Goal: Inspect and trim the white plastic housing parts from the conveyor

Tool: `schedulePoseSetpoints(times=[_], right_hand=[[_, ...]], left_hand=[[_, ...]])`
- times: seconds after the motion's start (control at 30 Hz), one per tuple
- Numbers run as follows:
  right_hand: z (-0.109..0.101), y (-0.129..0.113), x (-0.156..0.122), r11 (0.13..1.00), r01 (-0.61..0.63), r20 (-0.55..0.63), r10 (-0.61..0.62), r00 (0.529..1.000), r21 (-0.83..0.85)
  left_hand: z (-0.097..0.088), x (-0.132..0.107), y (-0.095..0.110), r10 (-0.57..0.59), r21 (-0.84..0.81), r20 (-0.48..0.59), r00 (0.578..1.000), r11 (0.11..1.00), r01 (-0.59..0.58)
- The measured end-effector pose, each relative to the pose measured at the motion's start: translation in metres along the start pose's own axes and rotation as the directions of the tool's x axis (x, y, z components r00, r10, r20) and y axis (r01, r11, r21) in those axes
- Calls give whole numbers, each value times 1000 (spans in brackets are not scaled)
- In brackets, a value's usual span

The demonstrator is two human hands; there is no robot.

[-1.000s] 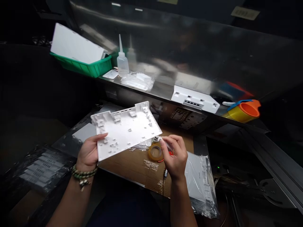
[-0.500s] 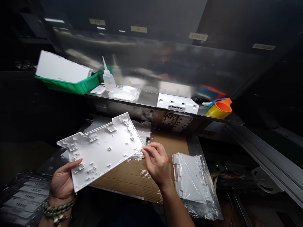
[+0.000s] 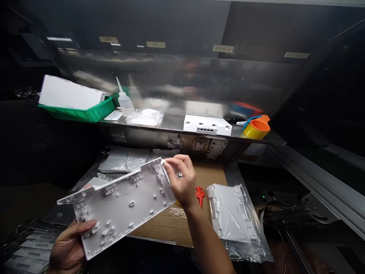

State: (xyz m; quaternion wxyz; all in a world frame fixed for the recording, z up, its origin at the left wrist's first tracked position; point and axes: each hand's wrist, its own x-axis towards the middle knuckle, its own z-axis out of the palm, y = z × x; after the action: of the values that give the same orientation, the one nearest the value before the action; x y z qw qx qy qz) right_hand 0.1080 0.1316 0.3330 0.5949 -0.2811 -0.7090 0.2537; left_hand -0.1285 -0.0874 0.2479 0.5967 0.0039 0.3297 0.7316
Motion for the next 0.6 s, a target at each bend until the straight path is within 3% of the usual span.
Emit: schedulePoseSetpoints(times=[0.23,0.37,0.5,0.6], right_hand=[[13,3,-5,999,-2,-76,-2,997,-50],[12,24,-10,995,8,-61,-14,998,-99],[17,44,-20,989,-91,-94,80,992,-119],[27,27,-35,994,-95,1,95,995,-51]], left_hand=[[21,-2,-10,73,37,52,996,996,-75],[37,-5,-10,85,104,30,996,991,-88],[55,-5,-16,93,189,-23,995,978,-88],[66,1,-26,73,233,-21,997,970,-66]])
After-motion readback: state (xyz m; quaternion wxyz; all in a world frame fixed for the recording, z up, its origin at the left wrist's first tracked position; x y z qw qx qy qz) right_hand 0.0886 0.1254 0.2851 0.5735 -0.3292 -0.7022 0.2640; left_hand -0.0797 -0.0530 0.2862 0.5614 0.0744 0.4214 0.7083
